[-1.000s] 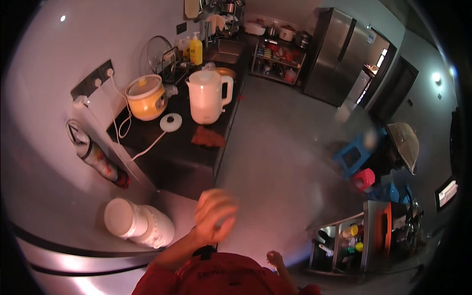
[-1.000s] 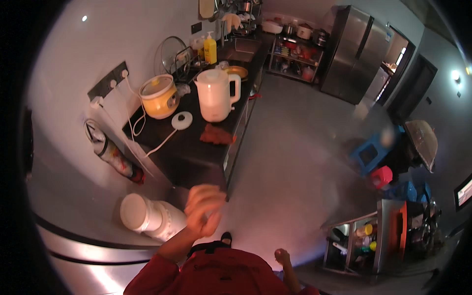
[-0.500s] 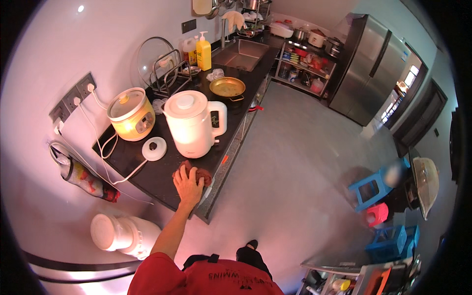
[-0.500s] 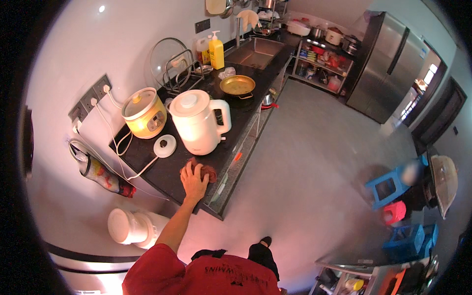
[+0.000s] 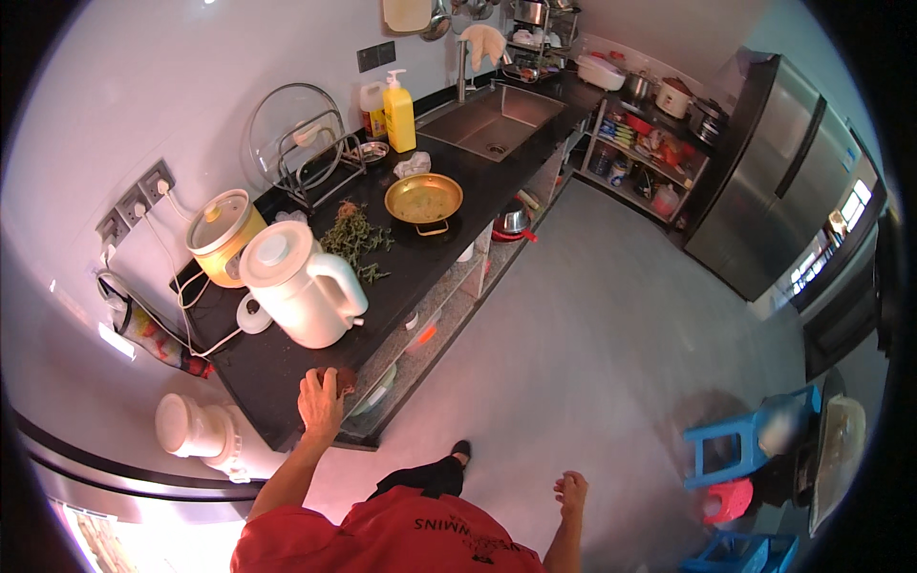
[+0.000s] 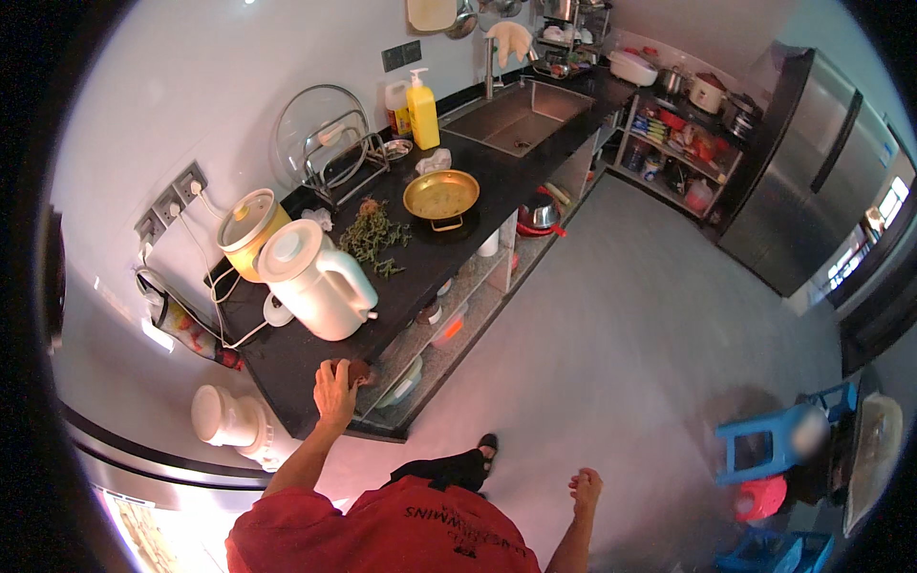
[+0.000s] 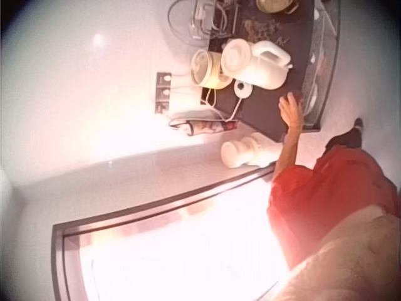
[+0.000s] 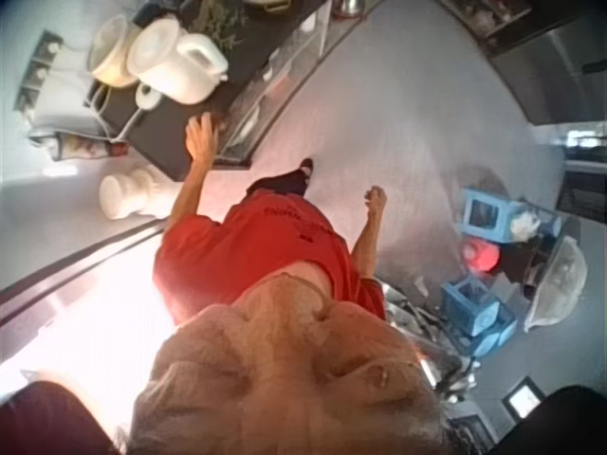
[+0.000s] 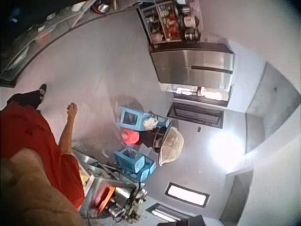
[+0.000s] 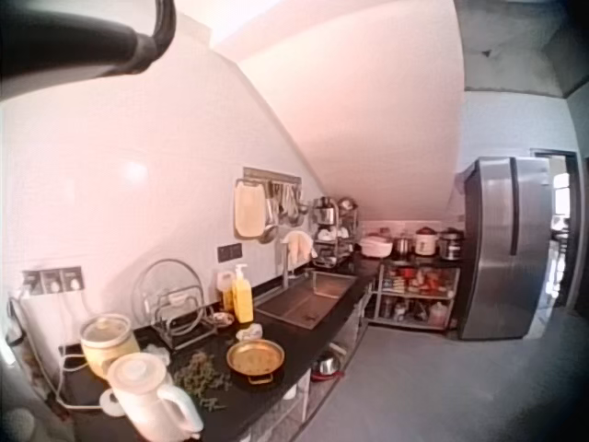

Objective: The person moves a pot of soup to a table and places it under a food cover. They then open a rice cooker, remove the inner pot, and scoop rice from a storage container into the pot using a measuring cup.

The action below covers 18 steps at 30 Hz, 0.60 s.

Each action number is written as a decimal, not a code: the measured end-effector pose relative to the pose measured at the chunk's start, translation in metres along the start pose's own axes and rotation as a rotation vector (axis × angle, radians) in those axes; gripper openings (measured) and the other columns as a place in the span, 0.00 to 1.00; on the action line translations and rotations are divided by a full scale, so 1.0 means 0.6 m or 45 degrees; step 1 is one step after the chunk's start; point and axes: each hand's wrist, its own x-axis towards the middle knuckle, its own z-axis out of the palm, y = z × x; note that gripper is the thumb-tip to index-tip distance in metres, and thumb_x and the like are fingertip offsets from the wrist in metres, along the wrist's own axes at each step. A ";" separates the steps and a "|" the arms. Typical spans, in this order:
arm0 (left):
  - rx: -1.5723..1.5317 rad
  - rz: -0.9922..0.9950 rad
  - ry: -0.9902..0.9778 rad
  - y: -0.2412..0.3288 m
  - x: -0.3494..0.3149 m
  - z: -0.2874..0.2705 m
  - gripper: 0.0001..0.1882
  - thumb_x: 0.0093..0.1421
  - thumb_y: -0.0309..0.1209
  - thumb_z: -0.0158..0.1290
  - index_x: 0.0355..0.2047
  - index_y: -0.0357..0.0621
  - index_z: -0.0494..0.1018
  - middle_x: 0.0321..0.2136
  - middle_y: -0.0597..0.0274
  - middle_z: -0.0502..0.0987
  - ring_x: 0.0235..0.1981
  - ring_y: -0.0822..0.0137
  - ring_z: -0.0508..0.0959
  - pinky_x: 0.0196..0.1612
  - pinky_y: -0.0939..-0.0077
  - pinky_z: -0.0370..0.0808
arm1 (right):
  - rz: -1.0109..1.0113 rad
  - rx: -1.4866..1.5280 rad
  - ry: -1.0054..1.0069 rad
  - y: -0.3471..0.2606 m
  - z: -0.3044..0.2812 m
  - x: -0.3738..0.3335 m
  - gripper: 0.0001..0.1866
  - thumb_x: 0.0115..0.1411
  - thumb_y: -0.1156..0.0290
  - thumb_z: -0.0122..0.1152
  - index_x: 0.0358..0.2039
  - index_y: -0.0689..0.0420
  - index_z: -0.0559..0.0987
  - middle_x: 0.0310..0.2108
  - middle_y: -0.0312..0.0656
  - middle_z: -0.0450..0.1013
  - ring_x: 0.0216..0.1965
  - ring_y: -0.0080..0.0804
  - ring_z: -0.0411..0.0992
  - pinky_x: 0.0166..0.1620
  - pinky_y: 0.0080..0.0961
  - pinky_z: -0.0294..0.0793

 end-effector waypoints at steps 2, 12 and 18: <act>-0.043 0.048 0.021 0.042 0.028 0.015 0.23 0.42 0.27 0.61 0.41 0.47 0.69 0.37 0.55 0.68 0.35 0.54 0.71 0.33 0.64 0.72 | -0.044 -0.037 -0.104 -0.047 0.020 0.053 0.10 0.59 0.65 0.50 0.37 0.54 0.75 0.23 0.38 0.72 0.20 0.24 0.70 0.20 0.21 0.67; -1.163 -0.280 -0.286 0.406 0.170 0.303 0.26 0.50 0.32 0.57 0.49 0.49 0.63 0.44 0.49 0.65 0.45 0.51 0.70 0.46 0.62 0.71 | 0.085 -0.365 -0.106 -0.171 -0.039 0.220 0.14 0.57 0.63 0.51 0.39 0.58 0.74 0.23 0.40 0.72 0.20 0.26 0.71 0.17 0.21 0.65; -1.559 -0.333 -0.373 0.582 0.326 0.322 0.26 0.51 0.26 0.54 0.51 0.49 0.61 0.48 0.50 0.61 0.50 0.50 0.67 0.52 0.64 0.67 | 0.174 -0.367 -0.113 -0.322 -0.052 0.336 0.21 0.55 0.63 0.55 0.49 0.56 0.69 0.29 0.42 0.71 0.24 0.28 0.71 0.19 0.23 0.67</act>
